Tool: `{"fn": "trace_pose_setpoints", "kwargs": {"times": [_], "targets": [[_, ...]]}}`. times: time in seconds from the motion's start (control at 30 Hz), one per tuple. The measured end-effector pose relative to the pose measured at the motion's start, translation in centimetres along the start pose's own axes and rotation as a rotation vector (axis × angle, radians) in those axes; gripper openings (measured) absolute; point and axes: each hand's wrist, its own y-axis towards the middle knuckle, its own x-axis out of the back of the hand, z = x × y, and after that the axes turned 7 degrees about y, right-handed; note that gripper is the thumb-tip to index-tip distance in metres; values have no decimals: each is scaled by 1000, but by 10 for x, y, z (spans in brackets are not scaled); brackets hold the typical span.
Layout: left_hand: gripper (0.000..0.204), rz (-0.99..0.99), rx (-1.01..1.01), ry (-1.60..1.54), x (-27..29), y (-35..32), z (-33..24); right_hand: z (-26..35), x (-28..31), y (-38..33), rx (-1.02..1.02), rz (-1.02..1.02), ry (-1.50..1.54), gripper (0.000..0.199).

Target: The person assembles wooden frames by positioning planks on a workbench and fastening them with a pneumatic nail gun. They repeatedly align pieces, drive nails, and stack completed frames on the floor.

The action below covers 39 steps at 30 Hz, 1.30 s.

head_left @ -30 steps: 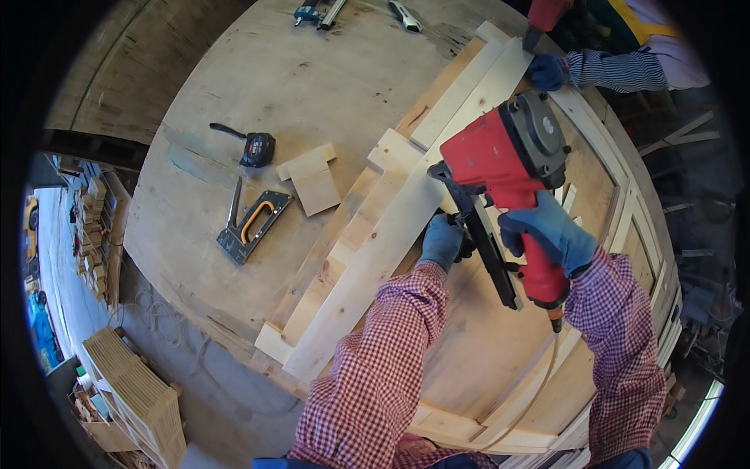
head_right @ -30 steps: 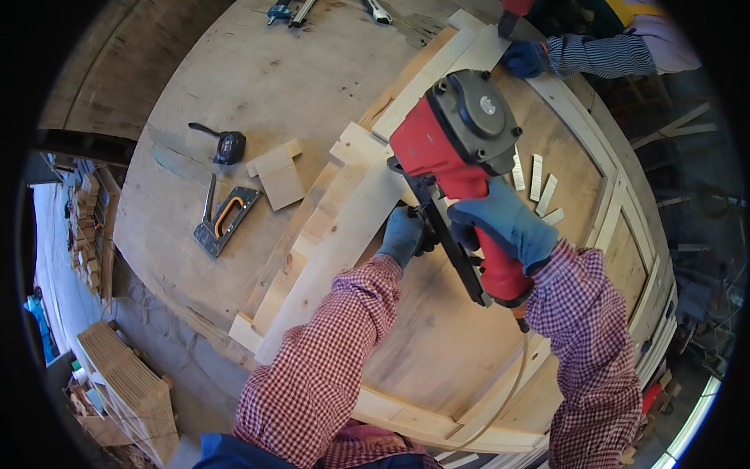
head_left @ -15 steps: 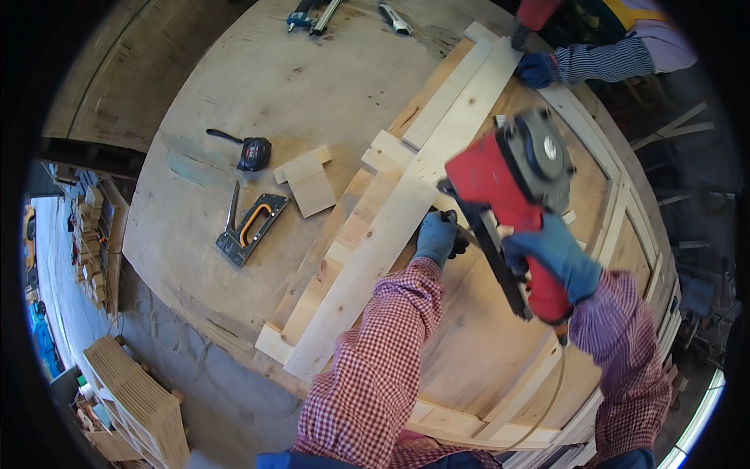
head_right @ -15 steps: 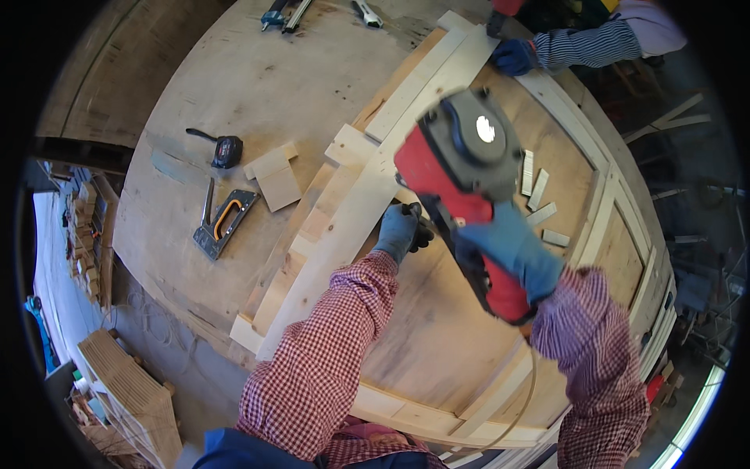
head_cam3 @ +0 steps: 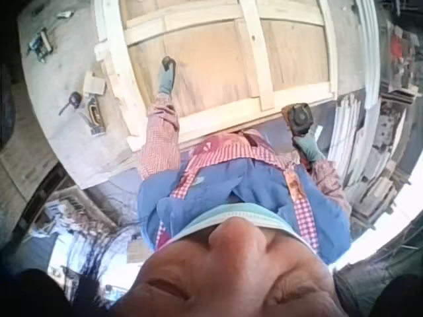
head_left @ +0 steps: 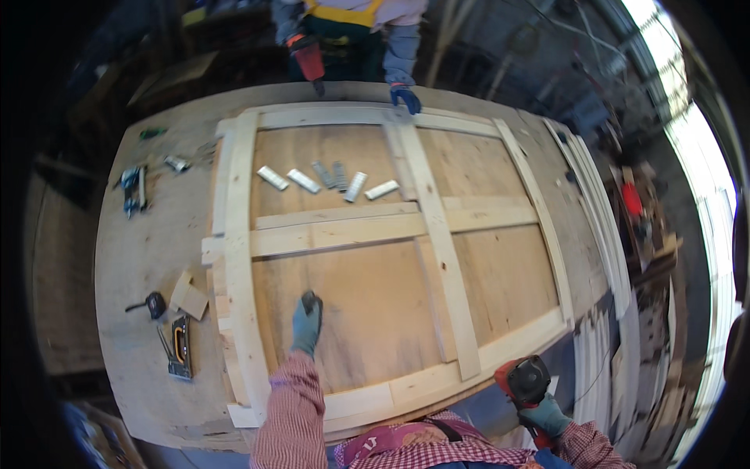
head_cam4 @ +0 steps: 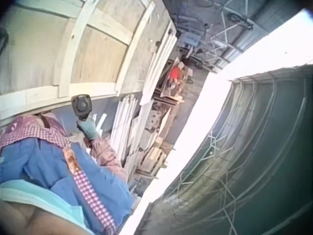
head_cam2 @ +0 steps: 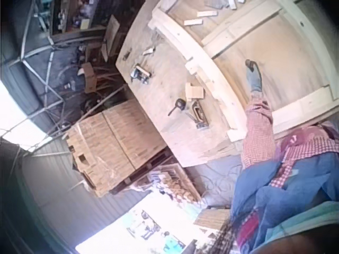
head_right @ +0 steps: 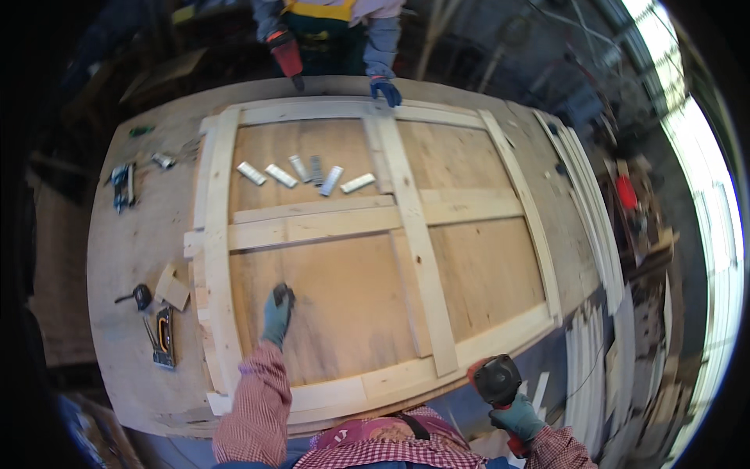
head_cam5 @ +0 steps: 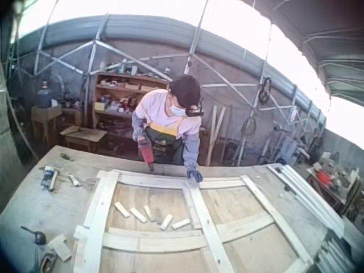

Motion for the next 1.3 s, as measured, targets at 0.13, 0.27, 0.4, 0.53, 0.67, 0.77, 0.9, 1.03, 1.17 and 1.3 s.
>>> {"fn": "trace_pose_setpoints", "kwargs": {"times": [0.13, 0.27, 0.4, 0.53, 0.67, 0.77, 0.9, 1.03, 1.17, 1.3], "targets": [[36, 204, 55, 348, -54, -162, -55, -119, 33, -31, -196, -82, -100, 29], [43, 334, -210, 373, -119, -278, -87, -263, 44, -51, -340, -81, 305, 31], [48, 441, -488, 640, -206, -349, -114, -357, 65, -74, -329, -102, 436, 30], [60, 536, -464, 770, -275, -402, -118, -454, 72, -75, -507, -59, 744, 29], [66, 641, -561, 886, -353, -431, -125, -499, 97, -89, -477, -176, 809, 29], [67, 632, -541, 934, -402, -437, -130, -510, 127, -79, -479, -236, 834, 29], [67, 613, -538, 1028, -465, -430, -137, -511, 186, -41, -496, -257, 871, 29], [67, 565, -523, 1036, -519, -433, -138, -522, 257, 33, -348, -257, 762, 31], [72, 501, -306, 1135, -576, -442, -132, -488, 365, 122, -199, -323, 573, 37], [76, 439, 3, 1143, -630, -456, -146, -482, 460, 237, -26, -271, 357, 58]]}}
